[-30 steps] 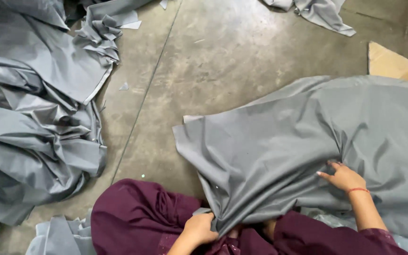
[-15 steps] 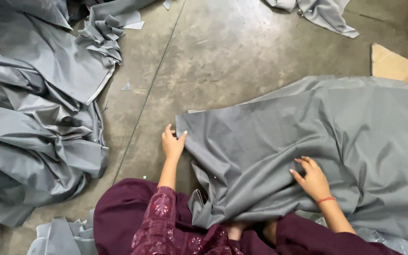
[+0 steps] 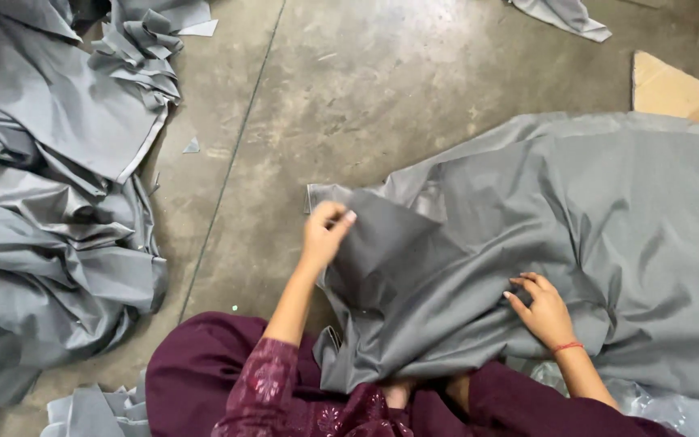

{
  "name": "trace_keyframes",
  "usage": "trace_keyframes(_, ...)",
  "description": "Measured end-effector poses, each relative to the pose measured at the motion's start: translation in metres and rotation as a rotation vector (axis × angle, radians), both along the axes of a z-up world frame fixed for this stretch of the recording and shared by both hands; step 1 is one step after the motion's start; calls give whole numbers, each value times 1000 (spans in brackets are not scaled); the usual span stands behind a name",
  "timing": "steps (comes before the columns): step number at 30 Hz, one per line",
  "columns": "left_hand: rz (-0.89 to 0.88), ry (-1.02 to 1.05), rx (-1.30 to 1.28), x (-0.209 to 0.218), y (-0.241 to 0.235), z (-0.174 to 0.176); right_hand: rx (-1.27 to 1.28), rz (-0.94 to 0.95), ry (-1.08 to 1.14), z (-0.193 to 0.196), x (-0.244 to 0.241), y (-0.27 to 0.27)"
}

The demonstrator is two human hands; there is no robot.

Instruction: The person sits on the floor and uses large shears to cut a piece of gray fabric along pre-drawn lines. They trim the edges of the cut fabric pieces and then fold a larger piece of gray fabric.

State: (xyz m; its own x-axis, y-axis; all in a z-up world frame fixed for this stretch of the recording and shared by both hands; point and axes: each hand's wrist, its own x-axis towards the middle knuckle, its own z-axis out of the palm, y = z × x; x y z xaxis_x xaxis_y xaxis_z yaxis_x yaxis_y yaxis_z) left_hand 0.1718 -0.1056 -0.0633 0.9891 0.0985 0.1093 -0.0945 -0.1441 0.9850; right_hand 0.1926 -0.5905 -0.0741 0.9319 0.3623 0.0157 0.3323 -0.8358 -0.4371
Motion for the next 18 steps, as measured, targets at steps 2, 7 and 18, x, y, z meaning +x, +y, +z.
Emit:
trace_keyframes(2,645,-75,294,35,40,-42,2,-28,-1,2,1,2)
trace_keyframes(7,657,165,280,46,41,-86,22,14,-56,-9,-2,-6)
trace_keyframes(18,490,-423,622,-113,-67,69,91,-29,227,120,12,21)
